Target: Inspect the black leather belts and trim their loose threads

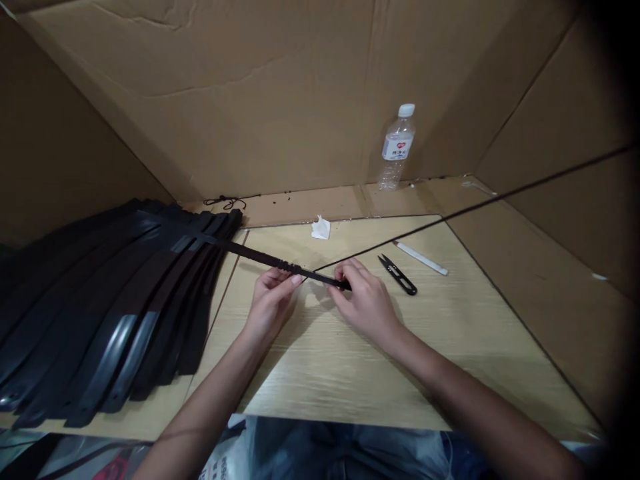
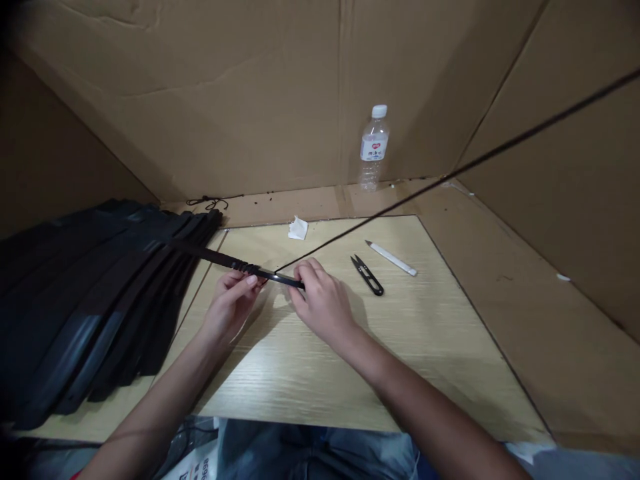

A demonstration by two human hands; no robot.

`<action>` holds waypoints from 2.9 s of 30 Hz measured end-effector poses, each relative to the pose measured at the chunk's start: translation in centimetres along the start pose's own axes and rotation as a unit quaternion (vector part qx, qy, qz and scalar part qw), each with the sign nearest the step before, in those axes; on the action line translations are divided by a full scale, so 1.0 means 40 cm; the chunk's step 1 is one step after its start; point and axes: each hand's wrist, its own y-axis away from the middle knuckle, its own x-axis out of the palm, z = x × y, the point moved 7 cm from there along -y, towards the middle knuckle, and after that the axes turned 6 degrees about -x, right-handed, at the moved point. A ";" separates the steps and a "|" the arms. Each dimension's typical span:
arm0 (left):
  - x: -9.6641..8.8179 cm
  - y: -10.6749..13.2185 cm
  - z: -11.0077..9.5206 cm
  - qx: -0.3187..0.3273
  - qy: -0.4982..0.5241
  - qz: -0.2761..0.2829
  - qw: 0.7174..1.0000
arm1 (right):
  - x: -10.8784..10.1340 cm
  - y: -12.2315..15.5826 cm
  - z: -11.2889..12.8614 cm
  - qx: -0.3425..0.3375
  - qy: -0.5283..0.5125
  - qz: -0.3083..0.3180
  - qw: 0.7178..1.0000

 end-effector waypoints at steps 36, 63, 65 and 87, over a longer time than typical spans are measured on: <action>0.005 -0.001 -0.002 0.013 -0.051 0.000 0.999 | -0.018 -0.010 0.012 -0.016 -0.020 -0.001 1.000; 0.018 0.001 -0.027 0.039 -0.049 0.028 0.998 | 0.014 0.003 0.012 0.011 -0.089 0.025 0.996; 0.016 0.000 -0.029 0.042 -0.054 0.027 0.997 | 0.009 0.001 0.016 -0.001 -0.101 0.007 0.995; 0.010 0.012 -0.020 0.043 -0.103 0.008 0.994 | -0.026 0.000 0.038 -0.051 -0.043 -0.051 0.996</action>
